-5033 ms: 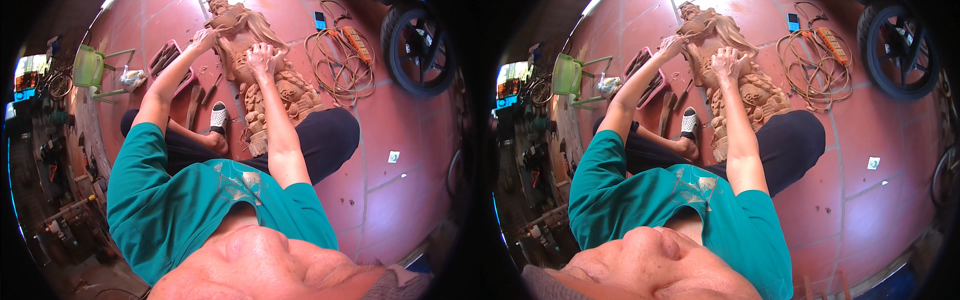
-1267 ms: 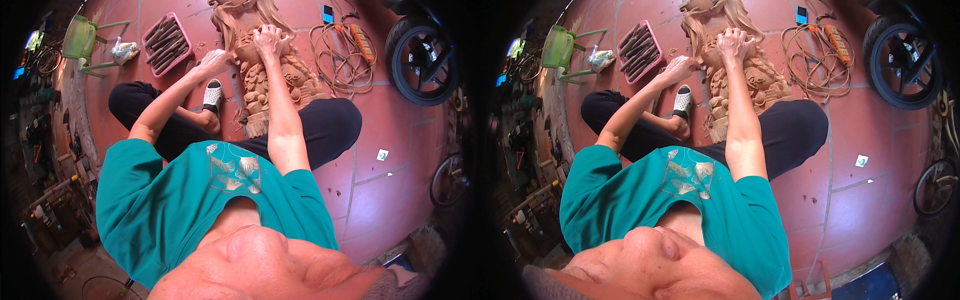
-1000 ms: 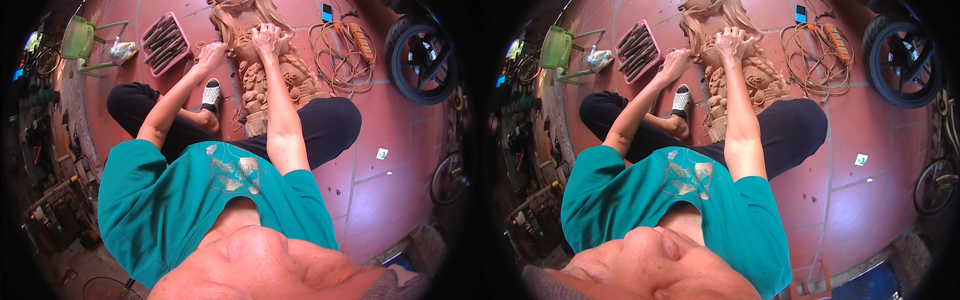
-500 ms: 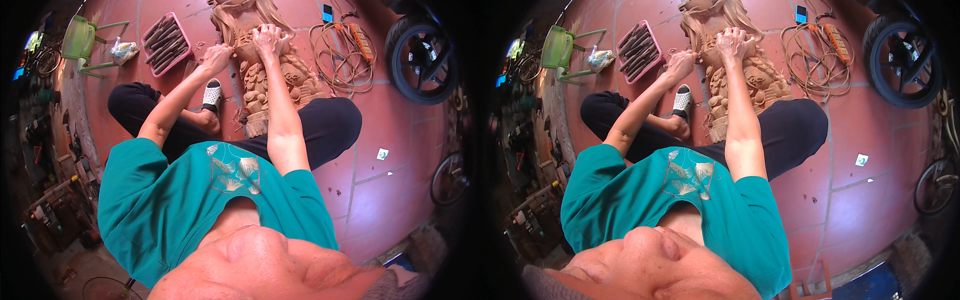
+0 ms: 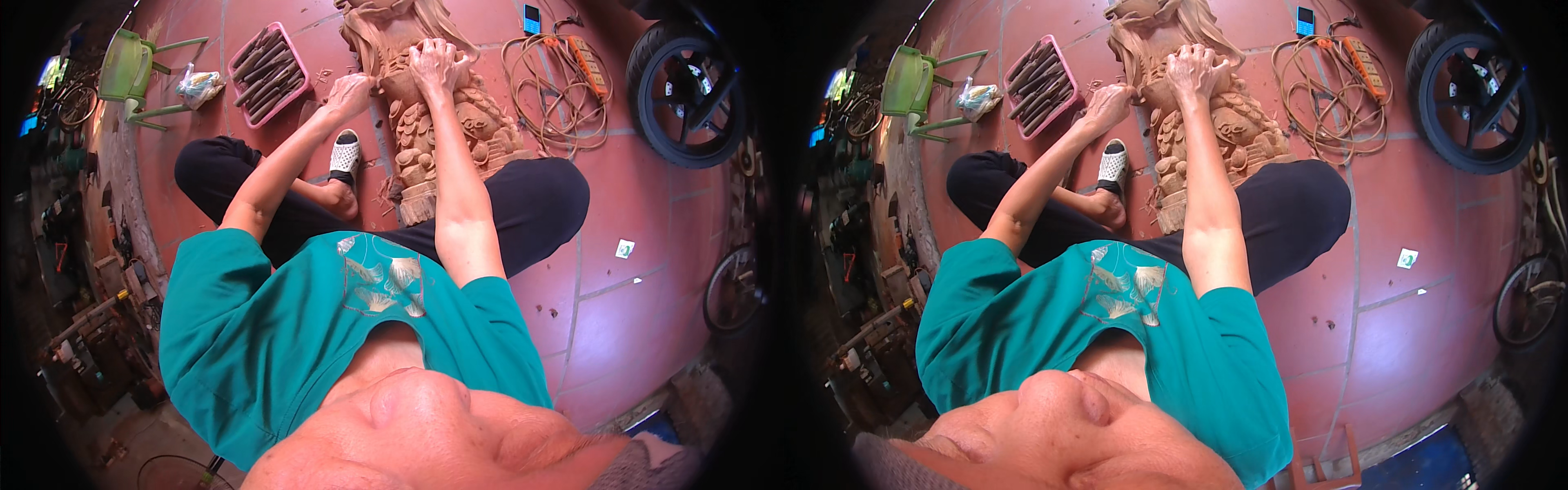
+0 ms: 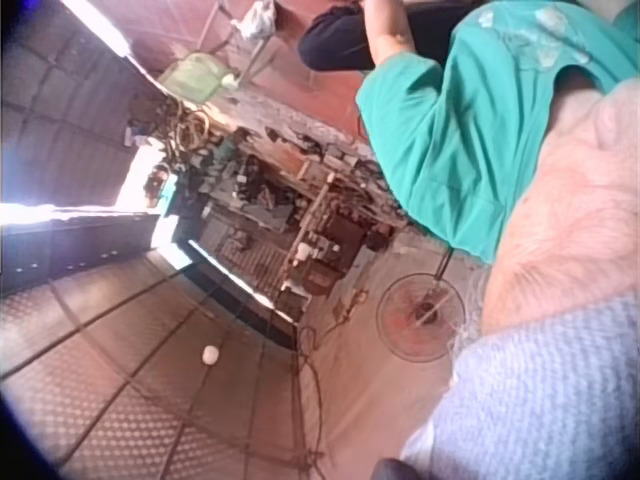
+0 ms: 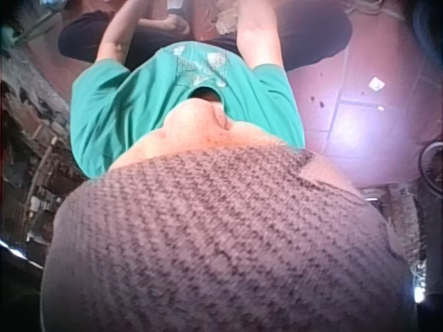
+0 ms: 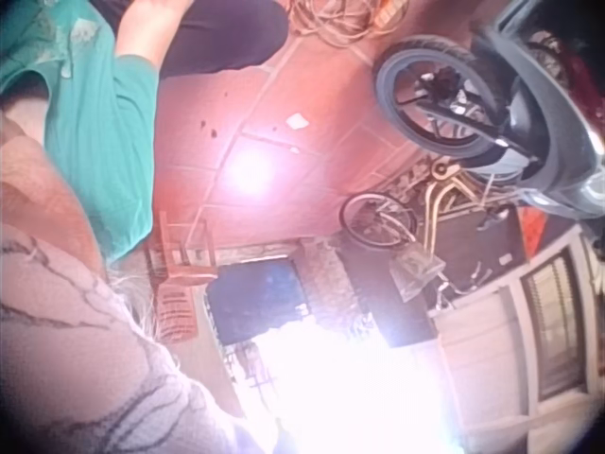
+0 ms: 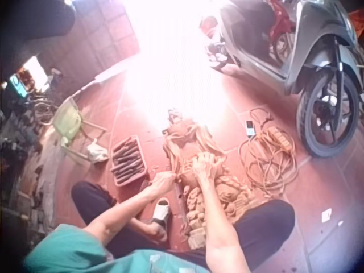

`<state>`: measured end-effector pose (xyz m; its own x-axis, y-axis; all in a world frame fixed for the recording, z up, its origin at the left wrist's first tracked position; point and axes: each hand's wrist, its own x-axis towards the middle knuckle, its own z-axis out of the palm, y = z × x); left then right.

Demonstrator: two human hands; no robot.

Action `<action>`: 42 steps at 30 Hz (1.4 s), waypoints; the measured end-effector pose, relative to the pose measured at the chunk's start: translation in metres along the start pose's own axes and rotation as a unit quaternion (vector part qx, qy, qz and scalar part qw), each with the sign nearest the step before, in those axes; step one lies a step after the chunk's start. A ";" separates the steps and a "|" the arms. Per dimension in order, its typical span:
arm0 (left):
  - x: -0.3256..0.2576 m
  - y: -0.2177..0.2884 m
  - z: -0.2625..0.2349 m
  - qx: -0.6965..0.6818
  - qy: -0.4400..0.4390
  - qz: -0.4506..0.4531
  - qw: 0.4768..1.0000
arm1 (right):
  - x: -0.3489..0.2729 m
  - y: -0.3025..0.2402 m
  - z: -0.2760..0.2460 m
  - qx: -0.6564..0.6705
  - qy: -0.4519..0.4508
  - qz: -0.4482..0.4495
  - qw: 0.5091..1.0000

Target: The person sits on the floor and carves a wooden sculpture using a small chisel. They refine details on the upper section of the figure, focusing on the head and shoulders, while holding the piece steady with their other hand.

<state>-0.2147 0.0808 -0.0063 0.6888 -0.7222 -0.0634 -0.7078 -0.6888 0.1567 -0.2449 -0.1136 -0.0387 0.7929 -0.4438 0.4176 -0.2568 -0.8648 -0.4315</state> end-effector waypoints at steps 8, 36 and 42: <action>0.009 0.001 -0.031 -0.064 -0.026 -0.065 0.995 | 0.000 0.006 0.002 -0.013 0.007 -0.002 1.000; 0.013 -0.006 -0.033 -0.109 -0.167 -0.047 0.979 | 0.001 0.006 0.002 -0.011 -0.009 0.011 1.000; 0.016 -0.004 -0.018 -0.059 0.042 -0.065 0.995 | 0.002 0.001 0.002 -0.018 -0.025 0.013 0.999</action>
<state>-0.1981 0.0733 0.0102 0.7877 -0.6160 -0.0098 -0.5915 -0.7606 0.2676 -0.2427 -0.1150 -0.0404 0.8119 -0.4552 0.3656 -0.2975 -0.8613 -0.4119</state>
